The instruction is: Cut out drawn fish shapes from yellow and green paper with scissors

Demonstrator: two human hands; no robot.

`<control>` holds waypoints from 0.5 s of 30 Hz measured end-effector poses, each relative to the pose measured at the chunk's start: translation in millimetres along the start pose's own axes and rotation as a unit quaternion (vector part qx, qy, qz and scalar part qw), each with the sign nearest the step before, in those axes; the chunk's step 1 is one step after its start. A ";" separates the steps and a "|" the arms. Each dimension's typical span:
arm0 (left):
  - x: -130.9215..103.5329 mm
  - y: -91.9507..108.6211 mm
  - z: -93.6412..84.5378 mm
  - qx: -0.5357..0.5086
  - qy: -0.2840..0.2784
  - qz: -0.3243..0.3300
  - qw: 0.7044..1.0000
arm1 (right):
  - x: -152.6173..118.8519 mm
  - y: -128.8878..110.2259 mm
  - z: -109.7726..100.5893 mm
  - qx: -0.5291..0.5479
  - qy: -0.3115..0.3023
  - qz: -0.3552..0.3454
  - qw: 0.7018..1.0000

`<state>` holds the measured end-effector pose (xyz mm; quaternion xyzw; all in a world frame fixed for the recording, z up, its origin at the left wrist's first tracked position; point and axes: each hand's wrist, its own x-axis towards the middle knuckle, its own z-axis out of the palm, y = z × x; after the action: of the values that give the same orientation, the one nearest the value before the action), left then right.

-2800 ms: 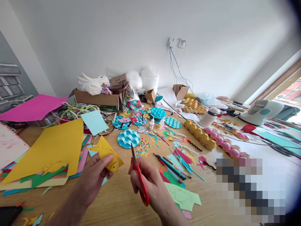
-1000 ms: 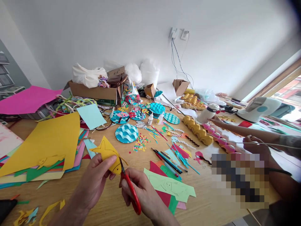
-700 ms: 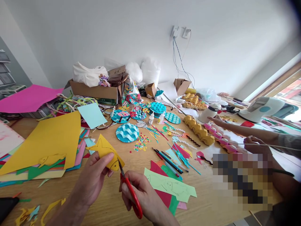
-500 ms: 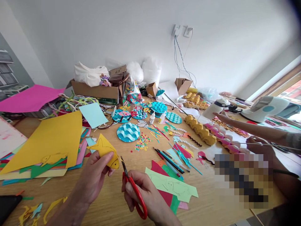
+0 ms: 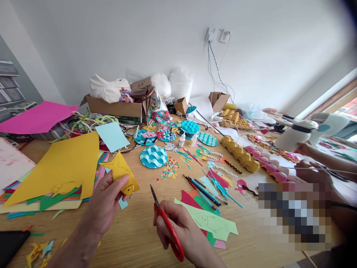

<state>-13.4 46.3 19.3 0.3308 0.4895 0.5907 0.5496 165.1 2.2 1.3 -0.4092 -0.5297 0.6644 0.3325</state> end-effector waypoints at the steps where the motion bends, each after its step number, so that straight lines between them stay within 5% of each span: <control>1: -0.8 -1.5 1.1 0.002 -0.005 -0.005 1.000 | 0.3 -2.0 1.5 0.036 -0.023 0.003 0.999; 8: -10.9 -6.6 7.7 -0.050 -0.032 -0.073 0.996 | 14.8 4.1 8.9 0.077 -0.046 0.021 0.996; 15: -17.6 -5.7 13.2 -0.078 -0.041 -0.073 0.993 | 14.0 9.2 8.1 0.057 -0.018 0.010 0.998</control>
<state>3.8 31.5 20.4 0.2738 0.4418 0.5716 0.6349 151.5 9.0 -9.5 -0.3828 -0.4926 0.7042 0.3388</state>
